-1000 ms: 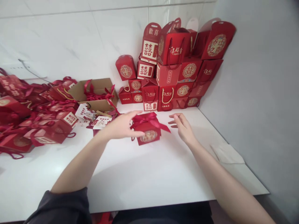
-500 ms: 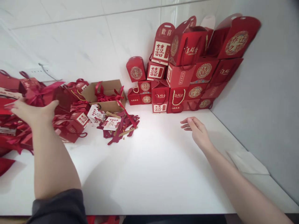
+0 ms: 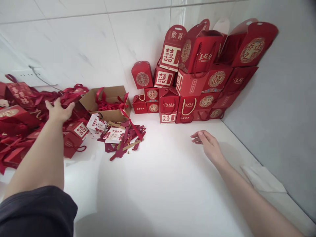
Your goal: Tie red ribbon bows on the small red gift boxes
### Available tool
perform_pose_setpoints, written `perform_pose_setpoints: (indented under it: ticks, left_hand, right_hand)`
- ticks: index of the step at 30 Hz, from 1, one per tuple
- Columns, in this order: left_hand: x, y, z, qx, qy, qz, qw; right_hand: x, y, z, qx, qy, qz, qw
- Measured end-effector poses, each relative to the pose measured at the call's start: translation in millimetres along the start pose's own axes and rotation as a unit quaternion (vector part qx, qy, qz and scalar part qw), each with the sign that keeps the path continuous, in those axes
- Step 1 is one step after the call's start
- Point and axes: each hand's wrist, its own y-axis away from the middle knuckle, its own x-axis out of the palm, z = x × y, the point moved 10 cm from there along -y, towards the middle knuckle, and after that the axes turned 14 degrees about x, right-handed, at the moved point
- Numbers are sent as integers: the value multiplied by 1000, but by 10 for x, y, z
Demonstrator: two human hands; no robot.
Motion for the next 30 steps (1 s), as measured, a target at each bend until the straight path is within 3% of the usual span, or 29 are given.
perform_pose_setpoints:
  ticks: [5,9,11,14,17,19,21,24,26,28,30]
  left_hand:
    - [8,152,-73,-20,33,10,999]
    - [-174,396,-369,-38,-49,-57,996]
    - [-209,505,-740,8,-94,-95,991]
    - [-56,652,-1599,176,-117,-106,972]
    - [396,906,-2514,338,-27,12,941]
    - [745,1172,-3047,394,68,129,907]
    - [943,1345,-3400,371,143,165,903]
    - [1038,1423,-3777,359,223,120,898]
    - [1019,1261,-3809,315,242,44,917]
    - [988,984,-3702,237,247,-38,939]
    - [1020,685,-3601,167,248,-83,951]
  right_hand:
    - [68,14,6,-4,5,14,1000]
    - [132,54,50,-11,8,26,1000]
    - [150,73,76,-15,10,29,999]
    - [159,90,108,-20,12,30,999]
    - [175,93,120,-23,13,34,999]
    - [194,87,113,-24,15,38,999]
    - [210,78,98,-26,16,40,999]
    - [209,61,82,-27,16,36,999]
    - [191,54,92,-29,17,29,999]
    - [172,55,122,-34,21,24,999]
    - [157,60,160,-38,28,20,999]
